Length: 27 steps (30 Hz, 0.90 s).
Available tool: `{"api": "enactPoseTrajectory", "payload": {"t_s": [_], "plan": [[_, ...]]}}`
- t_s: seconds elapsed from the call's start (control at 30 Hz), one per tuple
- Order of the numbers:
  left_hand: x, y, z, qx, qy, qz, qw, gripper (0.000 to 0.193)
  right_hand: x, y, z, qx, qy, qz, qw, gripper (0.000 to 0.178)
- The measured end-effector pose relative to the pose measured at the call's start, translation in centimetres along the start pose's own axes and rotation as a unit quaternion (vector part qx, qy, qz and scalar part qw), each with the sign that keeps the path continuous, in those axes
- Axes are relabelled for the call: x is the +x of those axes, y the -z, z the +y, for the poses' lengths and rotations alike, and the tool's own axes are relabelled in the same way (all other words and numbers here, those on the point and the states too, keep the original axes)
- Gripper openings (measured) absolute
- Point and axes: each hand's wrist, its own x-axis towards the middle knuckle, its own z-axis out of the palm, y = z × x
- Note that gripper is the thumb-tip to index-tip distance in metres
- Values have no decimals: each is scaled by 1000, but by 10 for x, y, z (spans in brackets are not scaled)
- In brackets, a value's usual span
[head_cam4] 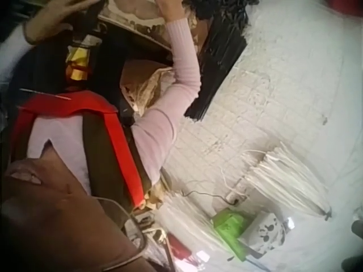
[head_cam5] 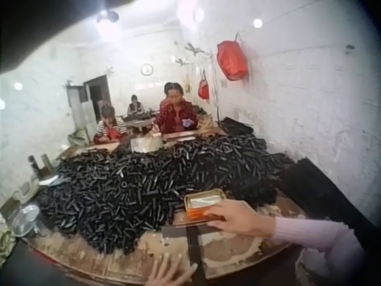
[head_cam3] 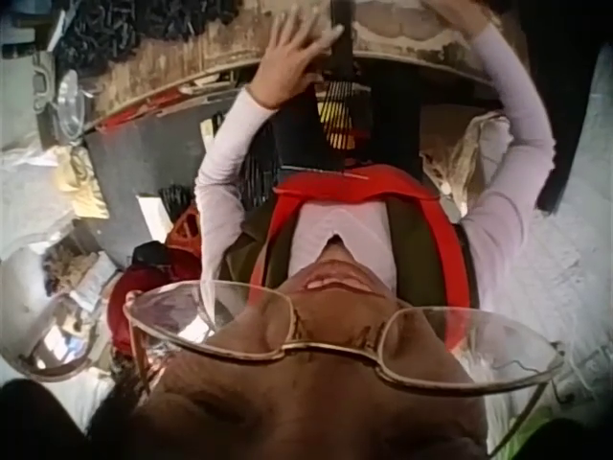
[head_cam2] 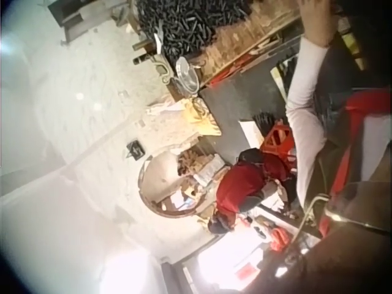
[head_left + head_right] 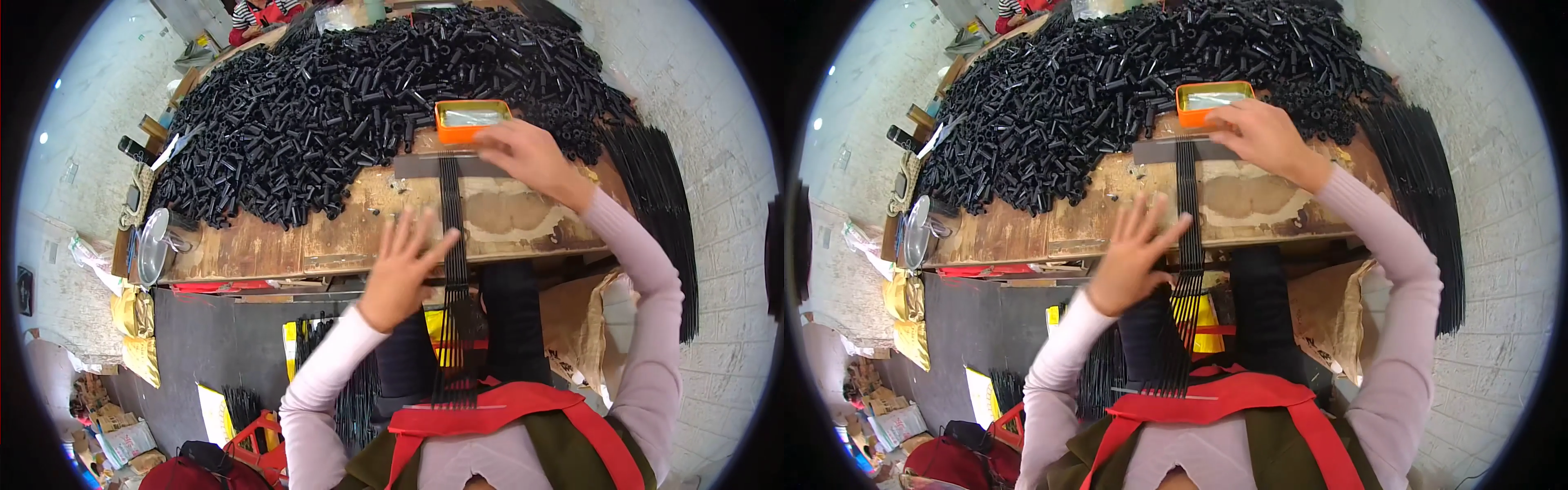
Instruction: Assembling black tubing and wire components at a factory workbench using pliers.
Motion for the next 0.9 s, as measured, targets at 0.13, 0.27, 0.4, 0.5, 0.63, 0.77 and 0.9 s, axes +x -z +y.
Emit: {"api": "enactPoseTrajectory", "payload": {"t_s": [0.13, 0.27, 0.4, 0.5, 0.63, 0.77, 0.9], "plan": [[41, 5, -34, 30, 23, 15, 999, 61, -58, 14, -85, 371, 64, -262, 888, 57], [98, -58, -92, -145, -113, 34, 982, 45, -107, -71, -101, 524, 3, -208, 826, 41], [106, -53, -71, -165, -96, 87, 978, 23, -96, -31, -106, 423, -8, -138, 895, 18], [97, -39, -72, -259, -57, 97, 959, 43, -54, 49, -129, 375, -1, -110, 920, 19], [72, -32, 2, -659, 74, -59, 746, 60, -26, 147, -140, 488, -29, -60, 870, 24], [0, 12, 124, -672, -5, -139, 728, 31, -32, 166, -135, 494, 43, -139, 857, 26], [-32, 7, 170, -726, 32, -26, 686, 26, -54, 176, -181, 545, -12, -109, 832, 40]]}}
